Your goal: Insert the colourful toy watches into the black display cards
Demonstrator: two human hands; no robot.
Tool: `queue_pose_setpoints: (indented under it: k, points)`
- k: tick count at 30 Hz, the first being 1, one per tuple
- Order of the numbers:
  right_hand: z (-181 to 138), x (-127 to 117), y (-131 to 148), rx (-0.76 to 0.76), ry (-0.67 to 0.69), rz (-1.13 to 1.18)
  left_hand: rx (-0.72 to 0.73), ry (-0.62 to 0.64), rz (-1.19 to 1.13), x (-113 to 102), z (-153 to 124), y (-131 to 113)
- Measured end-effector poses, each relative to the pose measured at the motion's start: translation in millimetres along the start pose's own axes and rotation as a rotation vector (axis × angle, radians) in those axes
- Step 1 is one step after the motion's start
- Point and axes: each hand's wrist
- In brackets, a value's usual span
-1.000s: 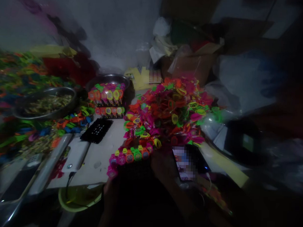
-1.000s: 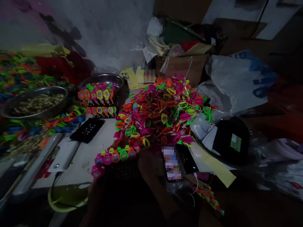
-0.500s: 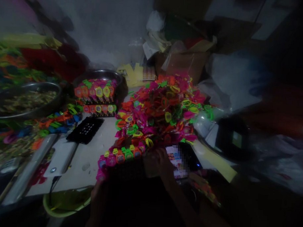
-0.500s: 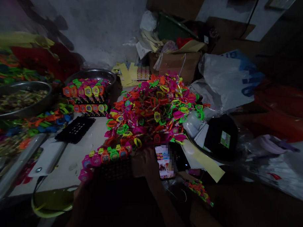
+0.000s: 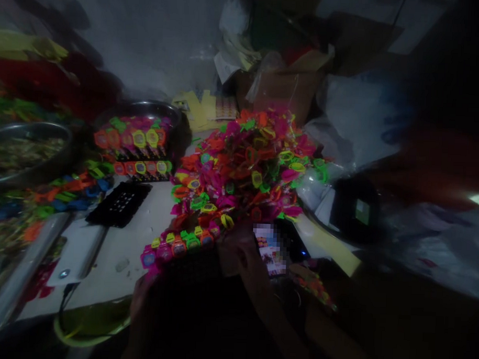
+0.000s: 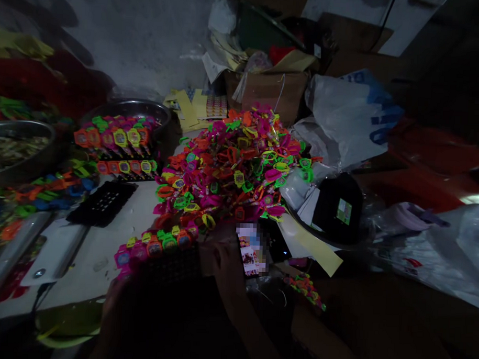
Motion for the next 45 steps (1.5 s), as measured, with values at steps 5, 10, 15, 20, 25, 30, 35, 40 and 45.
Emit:
queue_pose_setpoints:
  k: [5, 10, 15, 20, 25, 30, 35, 40, 45]
  points:
    - [-38.7, -22.3, 29.8, 0.023, 0.005, 0.25, 0.014, -0.023, 0.041, -2.2, -3.8, 0.9]
    - [-65.8, -14.0, 49.0, 0.062, 0.146, 0.507, 0.009, 0.095, -0.056, -8.8, -51.9, -11.4]
    - [-70.5, 16.3, 58.8, 0.096, 0.287, 0.632, 0.008, 0.264, -0.216, 4.9, -91.1, -8.4]
    - [-62.6, 38.0, 54.4, 0.02, 0.323, 0.679, 0.083, 0.254, -0.103, 13.7, -70.6, 2.1]
    - [-54.5, 39.4, 50.0, 0.117, 0.305, 0.735, 0.168, 0.248, -0.089, 4.8, -42.4, -2.1]
    - [-54.1, 37.2, 55.9, 0.09, 0.334, 0.806, 0.333, 0.153, 0.104, -4.1, -39.0, 13.2]
    - [-62.5, 36.6, 60.5, 0.0, 0.439, 0.71, 0.528, 0.099, 0.145, -7.1, -54.1, 34.1]
    - [-54.3, 22.8, 9.7, -0.269, 0.231, 0.259, -0.014, 0.064, -0.002, -13.3, -54.4, 37.2]
    - [-38.3, -4.8, -69.1, -0.211, -0.1, -0.25, -0.257, 0.006, -0.105, -15.8, -22.9, 30.1]
Point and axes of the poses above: each hand's wrist, its own z-axis towards the middle knuckle, its own x-axis out of the palm, y = z × x, and after that the axes turned 4 degrees about y, right-handed
